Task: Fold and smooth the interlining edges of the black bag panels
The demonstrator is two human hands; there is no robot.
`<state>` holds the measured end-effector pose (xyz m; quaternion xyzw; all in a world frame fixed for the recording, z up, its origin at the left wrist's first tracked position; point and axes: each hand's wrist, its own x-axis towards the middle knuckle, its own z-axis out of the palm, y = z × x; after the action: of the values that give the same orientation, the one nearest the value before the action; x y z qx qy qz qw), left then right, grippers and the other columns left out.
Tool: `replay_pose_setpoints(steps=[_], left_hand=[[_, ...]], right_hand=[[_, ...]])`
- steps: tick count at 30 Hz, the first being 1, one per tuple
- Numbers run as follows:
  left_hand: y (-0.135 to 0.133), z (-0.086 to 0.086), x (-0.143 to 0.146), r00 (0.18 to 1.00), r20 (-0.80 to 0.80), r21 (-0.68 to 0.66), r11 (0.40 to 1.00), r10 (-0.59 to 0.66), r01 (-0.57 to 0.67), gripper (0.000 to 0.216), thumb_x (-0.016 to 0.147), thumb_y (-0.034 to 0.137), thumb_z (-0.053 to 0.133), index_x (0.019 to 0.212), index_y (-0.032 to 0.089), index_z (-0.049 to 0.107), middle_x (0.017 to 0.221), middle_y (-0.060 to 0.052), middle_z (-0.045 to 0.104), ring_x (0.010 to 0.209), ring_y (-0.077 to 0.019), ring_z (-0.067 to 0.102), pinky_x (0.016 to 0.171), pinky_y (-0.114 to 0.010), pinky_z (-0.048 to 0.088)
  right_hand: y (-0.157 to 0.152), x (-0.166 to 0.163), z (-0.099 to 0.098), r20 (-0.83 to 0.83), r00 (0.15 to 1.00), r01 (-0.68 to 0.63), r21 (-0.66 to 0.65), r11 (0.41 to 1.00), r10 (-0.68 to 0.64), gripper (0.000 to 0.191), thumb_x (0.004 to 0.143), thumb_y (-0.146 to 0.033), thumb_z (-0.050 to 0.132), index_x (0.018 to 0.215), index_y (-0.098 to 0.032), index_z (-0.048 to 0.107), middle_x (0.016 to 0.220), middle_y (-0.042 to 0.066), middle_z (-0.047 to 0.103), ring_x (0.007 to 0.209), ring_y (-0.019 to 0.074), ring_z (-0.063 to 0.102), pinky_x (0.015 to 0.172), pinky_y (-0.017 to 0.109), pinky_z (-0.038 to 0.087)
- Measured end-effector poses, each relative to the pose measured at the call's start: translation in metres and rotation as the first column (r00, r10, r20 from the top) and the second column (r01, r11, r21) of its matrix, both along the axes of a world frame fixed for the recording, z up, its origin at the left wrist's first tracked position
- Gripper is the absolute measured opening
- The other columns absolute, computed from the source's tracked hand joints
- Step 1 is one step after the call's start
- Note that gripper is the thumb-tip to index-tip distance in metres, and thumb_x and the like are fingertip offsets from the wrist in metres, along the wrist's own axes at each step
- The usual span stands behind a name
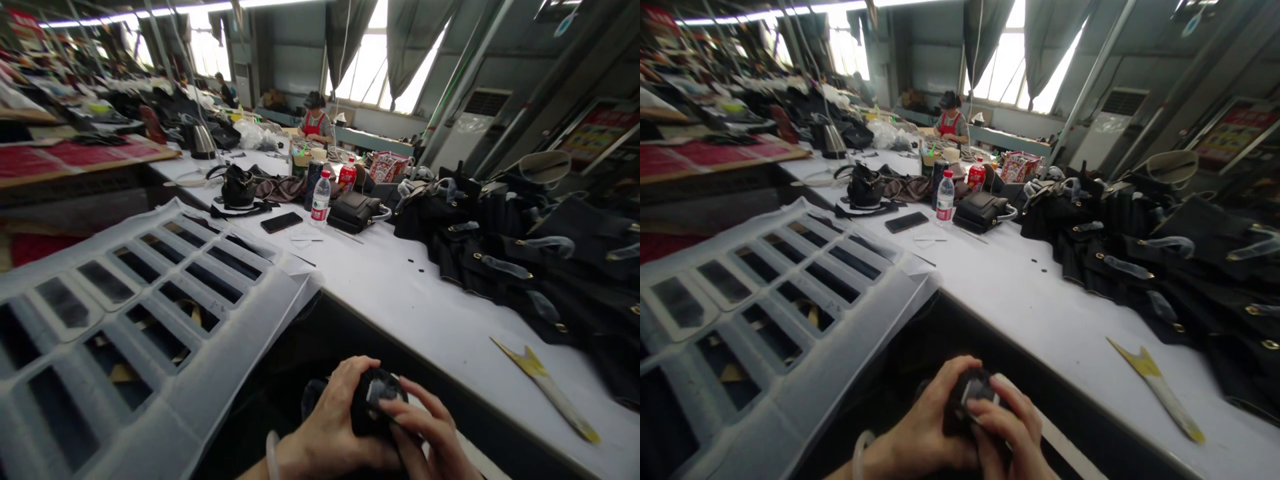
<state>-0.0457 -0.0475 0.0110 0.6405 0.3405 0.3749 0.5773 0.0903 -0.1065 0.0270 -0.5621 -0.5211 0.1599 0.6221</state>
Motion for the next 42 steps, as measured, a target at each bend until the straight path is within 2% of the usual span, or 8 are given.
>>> replay_pose_setpoints(steps=[4, 9, 13, 20, 27, 32, 36, 42], left_hand=[[-0.003, 0.007, -0.001, 1.0, 0.031, 0.021, 1.0, -0.003, 0.003, 0.067, 0.075, 0.03, 0.075, 0.137, 0.023, 0.05, 0.138, -0.012, 0.052, 0.129, -0.0323, 0.049, 0.112, -0.047, 0.038], [-0.005, 0.003, -0.002, 0.999, 0.032, 0.04, 0.999, -0.01, 0.009, 0.055, 0.085, 0.03, 0.066, 0.137, 0.024, 0.051, 0.141, -0.01, 0.052, 0.133, -0.0291, 0.048, 0.116, -0.043, 0.035], [-0.006, -0.001, 0.0, 1.0, 0.002, 0.039, 0.999, 0.004, -0.004, 0.05, 0.089, 0.028, 0.062, 0.138, 0.026, 0.05, 0.144, -0.009, 0.051, 0.136, -0.028, 0.045, 0.117, -0.043, 0.034], [-0.008, 0.004, 0.0, 0.998, -0.059, 0.005, 1.0, 0.022, -0.022, 0.047, 0.089, 0.023, 0.059, 0.136, 0.024, 0.052, 0.143, -0.009, 0.053, 0.134, -0.0279, 0.047, 0.118, -0.046, 0.033], [-0.005, -0.003, -0.01, 0.995, -0.088, -0.096, 0.994, 0.044, -0.052, 0.045, 0.095, 0.033, 0.052, 0.14, 0.027, 0.049, 0.145, -0.006, 0.054, 0.136, -0.025, 0.047, 0.119, -0.041, 0.033], [-0.007, -0.013, -0.009, 0.983, -0.117, -0.072, 0.986, 0.141, -0.15, 0.049, 0.097, 0.043, 0.05, 0.144, 0.027, 0.049, 0.149, -0.004, 0.052, 0.139, -0.0234, 0.046, 0.12, -0.038, 0.033], [-0.011, -0.015, -0.008, 0.939, -0.138, -0.025, 0.946, 0.316, -0.322, 0.047, 0.09, 0.047, 0.062, 0.131, 0.026, 0.064, 0.138, -0.004, 0.064, 0.132, -0.0258, 0.055, 0.116, -0.037, 0.04], [-0.013, -0.012, -0.006, 0.92, -0.107, -0.162, 0.906, 0.378, -0.391, 0.05, 0.08, 0.053, 0.073, 0.121, 0.024, 0.072, 0.118, -0.004, 0.075, 0.116, -0.0273, 0.067, 0.102, -0.032, 0.054]], right_hand=[[0.01, -0.002, 0.005, -0.26, 0.963, 0.002, -0.246, 0.969, -0.068, 0.014, 0.082, -0.039, 0.071, 0.084, -0.026, 0.065, 0.111, 0.006, 0.073, 0.134, 0.0288, 0.047, 0.107, 0.047, 0.043], [0.014, -0.005, -0.007, -0.381, 0.912, 0.064, -0.24, 0.969, -0.155, 0.022, 0.079, -0.041, 0.074, 0.084, -0.024, 0.062, 0.127, 0.007, 0.067, 0.128, 0.0279, 0.054, 0.112, 0.046, 0.039], [0.014, 0.002, -0.015, -0.37, 0.921, 0.003, -0.307, 0.952, -0.122, 0.027, 0.078, -0.044, 0.076, 0.087, -0.022, 0.063, 0.132, 0.008, 0.064, 0.121, 0.0278, 0.059, 0.101, 0.039, 0.05], [0.02, 0.009, -0.017, -0.432, 0.9, -0.109, -0.35, 0.931, -0.057, 0.029, 0.078, -0.044, 0.077, 0.09, -0.024, 0.061, 0.135, 0.005, 0.061, 0.115, 0.0239, 0.063, 0.096, 0.034, 0.055], [-0.006, 0.008, -0.036, -0.615, 0.768, -0.092, -0.383, 0.919, -0.179, 0.043, 0.078, -0.049, 0.077, 0.11, -0.022, 0.065, 0.108, 0.008, 0.072, 0.096, 0.0263, 0.071, 0.077, 0.03, 0.061], [-0.022, -0.004, -0.049, -0.484, 0.859, 0.005, -0.317, 0.948, -0.167, 0.031, 0.082, -0.042, 0.074, 0.108, -0.025, 0.074, 0.117, 0.008, 0.07, 0.113, 0.0258, 0.065, 0.094, 0.028, 0.056], [-0.018, -0.006, -0.046, -0.527, 0.834, -0.002, -0.299, 0.954, -0.163, 0.028, 0.079, -0.041, 0.076, 0.102, -0.025, 0.077, 0.109, 0.009, 0.074, 0.103, 0.0265, 0.069, 0.089, 0.03, 0.058], [-0.011, -0.016, -0.027, -0.662, 0.72, -0.047, -0.343, 0.938, -0.207, 0.037, 0.067, -0.046, 0.084, 0.092, -0.02, 0.076, 0.089, 0.009, 0.076, 0.082, 0.0258, 0.071, 0.072, 0.031, 0.059]])
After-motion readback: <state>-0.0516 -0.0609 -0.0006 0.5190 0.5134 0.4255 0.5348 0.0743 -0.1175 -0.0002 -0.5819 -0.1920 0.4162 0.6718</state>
